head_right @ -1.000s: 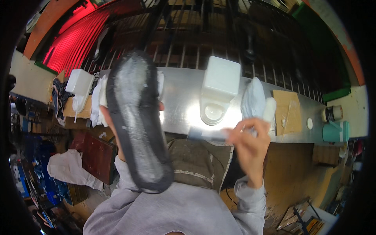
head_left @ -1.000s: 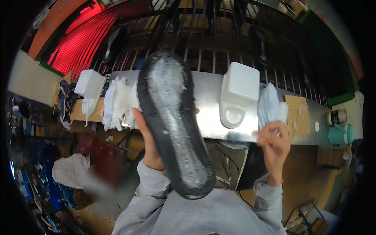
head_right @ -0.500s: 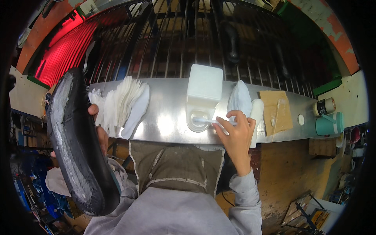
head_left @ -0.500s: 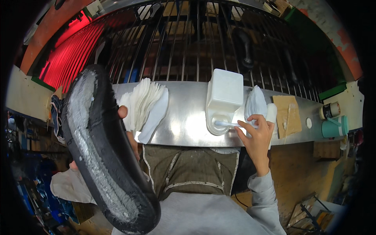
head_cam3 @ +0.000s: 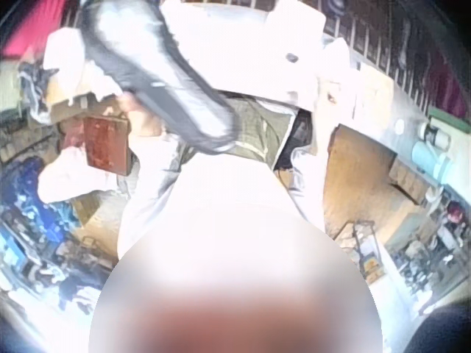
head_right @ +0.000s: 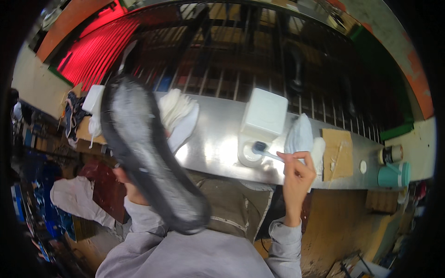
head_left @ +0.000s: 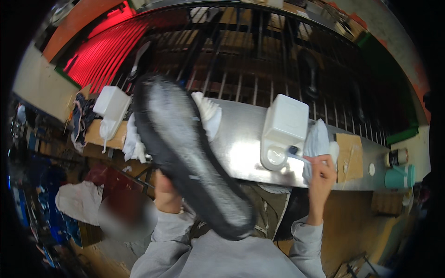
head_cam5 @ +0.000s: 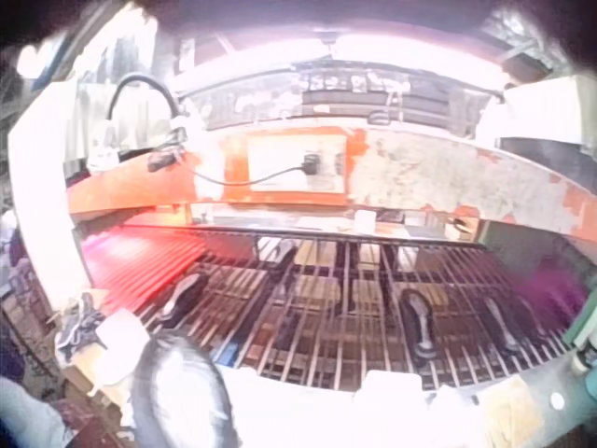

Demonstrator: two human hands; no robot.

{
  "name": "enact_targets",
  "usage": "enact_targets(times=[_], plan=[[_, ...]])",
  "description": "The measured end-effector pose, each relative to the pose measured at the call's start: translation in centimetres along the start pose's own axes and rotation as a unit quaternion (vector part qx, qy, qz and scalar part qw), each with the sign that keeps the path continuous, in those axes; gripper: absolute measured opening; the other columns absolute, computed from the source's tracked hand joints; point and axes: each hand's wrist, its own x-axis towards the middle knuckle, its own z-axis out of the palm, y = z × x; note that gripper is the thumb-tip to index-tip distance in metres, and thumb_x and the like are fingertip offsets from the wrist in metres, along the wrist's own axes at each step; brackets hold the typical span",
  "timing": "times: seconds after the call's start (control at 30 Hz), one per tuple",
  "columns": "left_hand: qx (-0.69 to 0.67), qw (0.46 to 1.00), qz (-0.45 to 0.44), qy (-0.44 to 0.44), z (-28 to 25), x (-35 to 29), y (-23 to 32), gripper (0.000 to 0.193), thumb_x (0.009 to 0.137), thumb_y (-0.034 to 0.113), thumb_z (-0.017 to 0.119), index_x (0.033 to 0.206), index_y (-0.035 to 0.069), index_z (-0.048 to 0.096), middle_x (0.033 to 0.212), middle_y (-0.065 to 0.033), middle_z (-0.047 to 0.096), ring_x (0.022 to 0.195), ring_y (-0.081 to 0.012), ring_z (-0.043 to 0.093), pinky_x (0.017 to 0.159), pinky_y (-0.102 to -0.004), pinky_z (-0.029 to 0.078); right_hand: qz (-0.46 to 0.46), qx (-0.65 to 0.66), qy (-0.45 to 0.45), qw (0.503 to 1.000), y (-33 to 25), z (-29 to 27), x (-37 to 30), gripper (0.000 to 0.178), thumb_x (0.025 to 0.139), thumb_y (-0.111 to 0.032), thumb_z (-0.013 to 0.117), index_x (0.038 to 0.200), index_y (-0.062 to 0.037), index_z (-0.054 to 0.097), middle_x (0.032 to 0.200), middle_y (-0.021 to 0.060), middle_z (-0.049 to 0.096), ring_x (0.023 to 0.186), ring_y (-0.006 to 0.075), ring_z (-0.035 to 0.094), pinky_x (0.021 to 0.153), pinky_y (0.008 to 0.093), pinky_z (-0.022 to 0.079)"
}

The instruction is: The person repeatedly applies a white substance to the sole and sides of a black shoe using a small brush, then wipes the shoe with a cloth. The person rotates the shoe to cover different areas and continues the process throughout the clip.

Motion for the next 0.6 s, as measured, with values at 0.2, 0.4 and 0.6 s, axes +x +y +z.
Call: enact_targets(times=[0.2, 0.4, 0.6], plan=[[-0.004, 0.993, -0.116, 0.004, 2.9, -0.4, 0.2, 0.121, 0.057, 0.042, 0.100, 0.149, -0.003, 0.035, 0.137, -0.0168, 0.056, 0.123, -0.0263, 0.060, 0.104, -0.0399, 0.050, -0.217, 0.066, -0.058, 0.972, -7.4, -1.1, 0.5, 0.035, 0.066, -0.032, 0.091, 0.093, -0.0111, 0.083, 0.087, 0.0015, 0.049, 0.080, 0.0139, 0.049, 0.067, 0.0277, 0.035], [0.019, 0.986, -0.147, -0.076, 4.8, 0.6, 0.3, 0.128, 0.052, 0.039, 0.102, 0.151, -0.002, 0.030, 0.138, -0.0164, 0.054, 0.125, -0.0266, 0.057, 0.106, -0.0403, 0.048, -0.259, 0.069, -0.053, 0.962, -10.2, 1.2, 1.0, 0.046, 0.057, -0.035, 0.094, 0.096, -0.0145, 0.083, 0.091, 0.0012, 0.047, 0.081, 0.0148, 0.048, 0.069, 0.0271, 0.036], [0.079, 0.977, -0.127, -0.154, 4.7, 0.4, -0.2, 0.131, 0.049, 0.038, 0.102, 0.151, -0.002, 0.030, 0.137, -0.0165, 0.053, 0.125, -0.0267, 0.056, 0.106, -0.0399, 0.047, -0.309, 0.023, -0.009, 0.951, -11.8, 1.1, 2.5, 0.044, 0.059, -0.031, 0.094, 0.098, -0.0147, 0.082, 0.091, 0.0010, 0.046, 0.080, 0.0144, 0.047, 0.067, 0.0269, 0.038]])
